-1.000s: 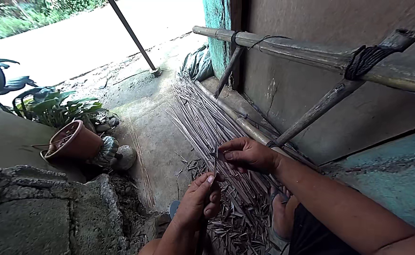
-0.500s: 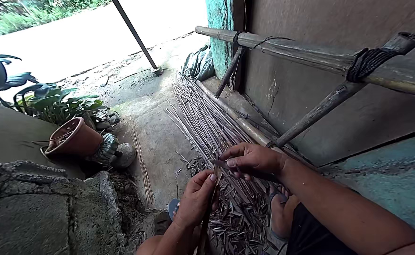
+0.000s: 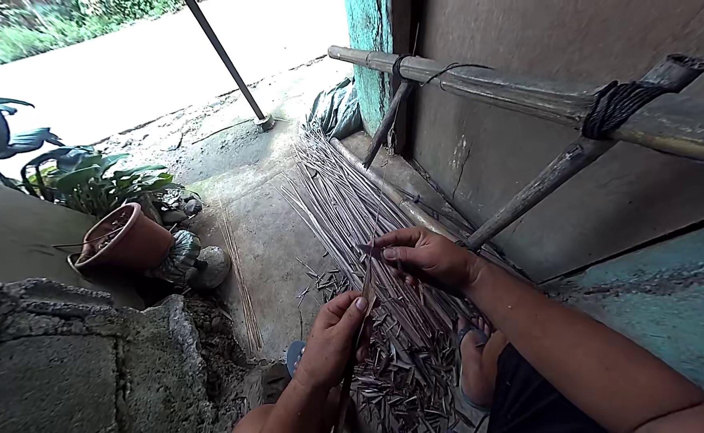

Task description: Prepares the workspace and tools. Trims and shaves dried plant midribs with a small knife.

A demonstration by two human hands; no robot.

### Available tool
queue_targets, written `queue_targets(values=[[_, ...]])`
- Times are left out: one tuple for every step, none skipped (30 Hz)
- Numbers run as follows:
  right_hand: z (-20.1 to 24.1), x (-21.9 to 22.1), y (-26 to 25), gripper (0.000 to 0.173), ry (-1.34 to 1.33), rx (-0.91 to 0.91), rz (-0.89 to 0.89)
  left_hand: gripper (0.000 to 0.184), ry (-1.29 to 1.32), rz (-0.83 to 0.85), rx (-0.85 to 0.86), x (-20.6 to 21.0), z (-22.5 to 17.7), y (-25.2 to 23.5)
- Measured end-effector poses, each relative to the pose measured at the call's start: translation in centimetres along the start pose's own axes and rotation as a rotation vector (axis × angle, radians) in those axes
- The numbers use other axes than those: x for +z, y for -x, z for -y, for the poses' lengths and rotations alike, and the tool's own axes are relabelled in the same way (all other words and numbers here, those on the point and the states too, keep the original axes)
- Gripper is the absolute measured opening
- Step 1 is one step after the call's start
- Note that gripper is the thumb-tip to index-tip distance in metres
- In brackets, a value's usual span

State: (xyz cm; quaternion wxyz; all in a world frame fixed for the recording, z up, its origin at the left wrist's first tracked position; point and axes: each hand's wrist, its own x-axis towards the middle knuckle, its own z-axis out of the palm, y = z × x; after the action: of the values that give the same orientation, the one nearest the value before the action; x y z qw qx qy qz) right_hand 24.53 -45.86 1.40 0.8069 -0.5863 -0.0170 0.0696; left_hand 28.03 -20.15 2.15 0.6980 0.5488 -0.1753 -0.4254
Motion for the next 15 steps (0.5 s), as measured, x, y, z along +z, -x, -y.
queue_targets(values=[[0.3,-0.1,-0.1,0.029,-0.027,-0.007,-0.063,0.028,-0.004,0.008,-0.007,0.0,0.0,0.1],[0.5,-0.4,-0.2,0.029,-0.064,-0.011,-0.125,0.028,-0.013,0.018,-0.014,0.0,0.0,0.2],[0.7,-0.6,-0.2,0.030,-0.096,-0.011,-0.164,0.028,-0.020,0.027,-0.017,0.1,0.1,0.3],[0.8,-0.8,-0.2,0.029,-0.109,-0.006,-0.170,0.028,-0.025,0.032,-0.015,0.1,0.1,0.3],[0.7,-0.8,-0.1,0.030,-0.101,0.004,-0.137,0.029,-0.028,0.035,-0.014,0.0,0.2,0.3],[0.6,-0.7,0.1,0.031,-0.079,0.029,-0.069,0.029,-0.027,0.034,-0.015,0.0,0.3,0.2],[0.3,-0.4,0.3,0.032,-0.056,0.060,0.015,0.030,-0.019,0.029,-0.018,-0.1,0.3,0.1],[0.1,-0.1,0.5,0.031,-0.034,0.091,0.091,0.031,-0.005,0.027,-0.023,-0.1,0.2,0.0],[-0.2,0.2,0.6,0.030,-0.027,0.107,0.138,0.032,0.023,0.036,-0.031,-0.1,0.1,0.0],[-0.3,0.4,0.6,0.029,-0.040,0.103,0.147,0.033,0.068,0.052,-0.047,-0.2,0.0,0.0],[-0.2,0.3,0.6,0.030,-0.061,0.088,0.120,0.033,0.125,0.079,-0.069,-0.2,-0.1,0.0],[0.1,0.2,0.5,0.030,-0.080,0.073,0.073,0.033,0.191,0.109,-0.094,-0.3,-0.2,0.1],[0.4,-0.1,0.5,0.031,-0.102,0.063,0.024,0.033,0.257,0.141,-0.118,-0.3,-0.2,0.1],[0.6,-0.3,0.4,0.031,-0.125,0.053,-0.006,0.032,0.321,0.175,-0.143,-0.3,-0.3,0.1],[0.7,-0.5,0.4,0.031,-0.132,0.050,-0.005,0.031,0.384,0.211,-0.171,-0.3,-0.3,0.1]])
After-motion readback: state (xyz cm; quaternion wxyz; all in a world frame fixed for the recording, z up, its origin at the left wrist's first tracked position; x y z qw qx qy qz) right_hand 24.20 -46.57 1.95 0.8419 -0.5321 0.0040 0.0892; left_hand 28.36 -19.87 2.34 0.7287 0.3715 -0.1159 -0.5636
